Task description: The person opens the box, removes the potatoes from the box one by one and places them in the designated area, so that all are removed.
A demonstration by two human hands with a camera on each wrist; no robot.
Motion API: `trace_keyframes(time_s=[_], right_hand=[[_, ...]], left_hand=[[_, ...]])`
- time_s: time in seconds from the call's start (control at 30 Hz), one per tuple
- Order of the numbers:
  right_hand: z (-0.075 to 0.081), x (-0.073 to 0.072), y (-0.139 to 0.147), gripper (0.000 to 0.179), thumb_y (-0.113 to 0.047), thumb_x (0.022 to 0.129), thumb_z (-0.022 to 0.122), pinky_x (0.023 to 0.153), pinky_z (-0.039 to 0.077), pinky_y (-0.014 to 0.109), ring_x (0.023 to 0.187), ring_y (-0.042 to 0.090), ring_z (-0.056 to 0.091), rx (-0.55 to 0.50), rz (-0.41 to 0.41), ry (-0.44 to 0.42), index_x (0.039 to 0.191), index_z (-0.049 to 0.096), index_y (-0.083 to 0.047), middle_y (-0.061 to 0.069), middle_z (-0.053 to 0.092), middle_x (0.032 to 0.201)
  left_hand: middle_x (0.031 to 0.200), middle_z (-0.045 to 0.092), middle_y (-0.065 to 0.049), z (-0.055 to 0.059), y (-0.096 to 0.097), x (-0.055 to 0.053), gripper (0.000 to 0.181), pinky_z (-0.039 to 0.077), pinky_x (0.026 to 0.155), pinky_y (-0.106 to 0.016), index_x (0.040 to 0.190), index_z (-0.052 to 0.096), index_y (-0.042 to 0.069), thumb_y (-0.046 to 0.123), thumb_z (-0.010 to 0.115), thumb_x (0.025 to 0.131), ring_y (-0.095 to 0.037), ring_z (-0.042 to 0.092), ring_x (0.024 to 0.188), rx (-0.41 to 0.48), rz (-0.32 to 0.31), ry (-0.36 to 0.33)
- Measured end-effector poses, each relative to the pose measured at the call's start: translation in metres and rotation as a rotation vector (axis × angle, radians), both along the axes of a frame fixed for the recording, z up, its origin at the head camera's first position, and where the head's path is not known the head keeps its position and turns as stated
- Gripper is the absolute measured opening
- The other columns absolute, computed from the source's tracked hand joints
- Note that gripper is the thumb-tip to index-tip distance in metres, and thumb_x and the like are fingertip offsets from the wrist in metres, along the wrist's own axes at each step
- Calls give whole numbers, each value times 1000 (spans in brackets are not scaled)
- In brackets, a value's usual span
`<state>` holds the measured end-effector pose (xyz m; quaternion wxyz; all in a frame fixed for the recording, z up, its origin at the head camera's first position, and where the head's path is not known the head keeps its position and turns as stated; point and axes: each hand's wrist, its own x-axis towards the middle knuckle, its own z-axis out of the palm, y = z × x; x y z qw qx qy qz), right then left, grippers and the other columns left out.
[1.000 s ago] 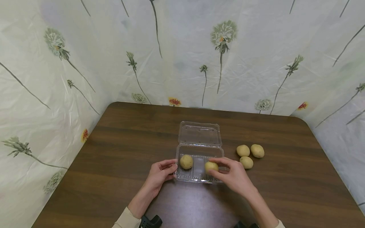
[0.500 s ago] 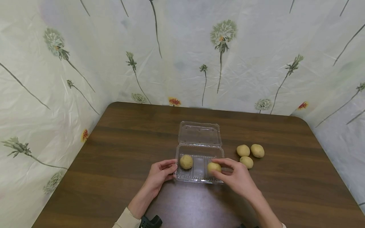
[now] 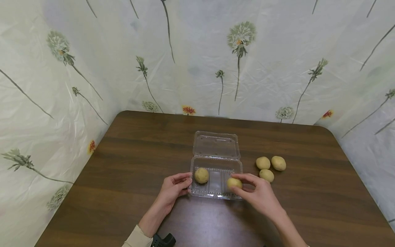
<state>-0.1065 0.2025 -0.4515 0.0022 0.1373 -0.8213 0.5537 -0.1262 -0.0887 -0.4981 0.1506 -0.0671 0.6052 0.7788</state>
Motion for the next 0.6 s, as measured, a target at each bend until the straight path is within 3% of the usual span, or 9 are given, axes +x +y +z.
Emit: trace_keyframes(time_s=[0.37, 0.6], right_hand=[[2, 0, 8, 33, -14, 82, 80, 80, 54, 27, 100, 20, 66, 33, -26, 27, 113, 71, -7, 2, 70, 109], [3, 4, 16, 35, -16, 83, 80, 80, 54, 26, 102, 14, 64, 47, -52, 17, 115, 71, -8, 0, 70, 109]], left_hand=[[94, 65, -5, -1, -1, 0, 38, 56, 67, -26, 122, 62, -9, 8, 72, 89, -12, 61, 79, 4, 1, 5], [94, 65, -5, 1, 0, 0, 39, 56, 68, -26, 123, 62, -9, 8, 72, 89, -12, 61, 80, 1, 3, 2]])
